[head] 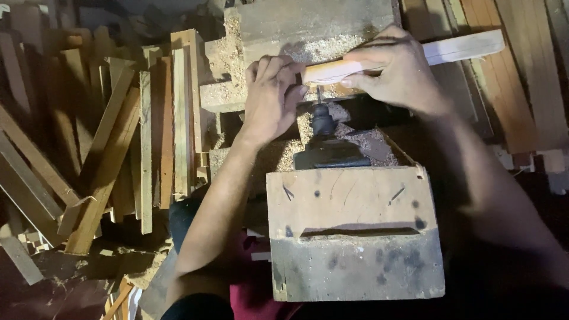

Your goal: The person places narrow wooden strips on a drill press table and drills a series of holes along each strip, repositioning the strip between holes. They set finished strips aside, pick up new strips from a pile of scrap wood, and continue drilling holes along their lengths.

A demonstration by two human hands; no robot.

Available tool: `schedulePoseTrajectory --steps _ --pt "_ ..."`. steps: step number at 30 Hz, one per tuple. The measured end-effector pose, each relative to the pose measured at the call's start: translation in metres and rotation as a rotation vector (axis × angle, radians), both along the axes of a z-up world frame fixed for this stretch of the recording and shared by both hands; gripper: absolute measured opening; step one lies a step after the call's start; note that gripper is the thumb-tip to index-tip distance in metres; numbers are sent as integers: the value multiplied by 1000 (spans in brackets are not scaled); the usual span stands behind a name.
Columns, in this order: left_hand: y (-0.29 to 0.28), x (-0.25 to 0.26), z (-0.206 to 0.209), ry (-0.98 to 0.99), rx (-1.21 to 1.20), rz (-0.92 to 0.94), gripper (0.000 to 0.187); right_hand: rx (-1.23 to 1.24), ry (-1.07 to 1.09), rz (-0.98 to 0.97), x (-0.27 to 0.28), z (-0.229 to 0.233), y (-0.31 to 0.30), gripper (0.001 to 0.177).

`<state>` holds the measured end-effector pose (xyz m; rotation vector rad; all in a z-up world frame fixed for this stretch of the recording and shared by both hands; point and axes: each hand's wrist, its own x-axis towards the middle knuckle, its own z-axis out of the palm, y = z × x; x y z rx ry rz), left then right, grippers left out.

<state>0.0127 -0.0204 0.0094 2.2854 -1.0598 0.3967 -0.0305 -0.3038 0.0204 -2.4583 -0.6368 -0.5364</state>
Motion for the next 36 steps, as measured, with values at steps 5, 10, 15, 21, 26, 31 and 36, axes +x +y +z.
schedulePoseTrajectory --steps 5,10,15,21,26,31,36 --pt "1 -1 7 13 -20 -42 36 15 -3 -4 -1 -4 0 41" --pt "2 -1 9 32 -43 -62 38 12 19 -28 -4 -5 1 43" --pt "-1 1 1 39 -42 -42 34 10 43 -31 -4 3 6 39" --pt "-1 0 1 28 9 65 38 -35 -31 17 11 -7 17 40" --pt "3 -3 0 23 38 86 37 -45 14 -30 -1 7 6 48" --pt "6 -2 -3 13 126 110 41 -36 -35 -28 0 4 4 45" --pt "5 -2 -1 46 64 75 40 -25 -44 -64 0 -4 3 38"
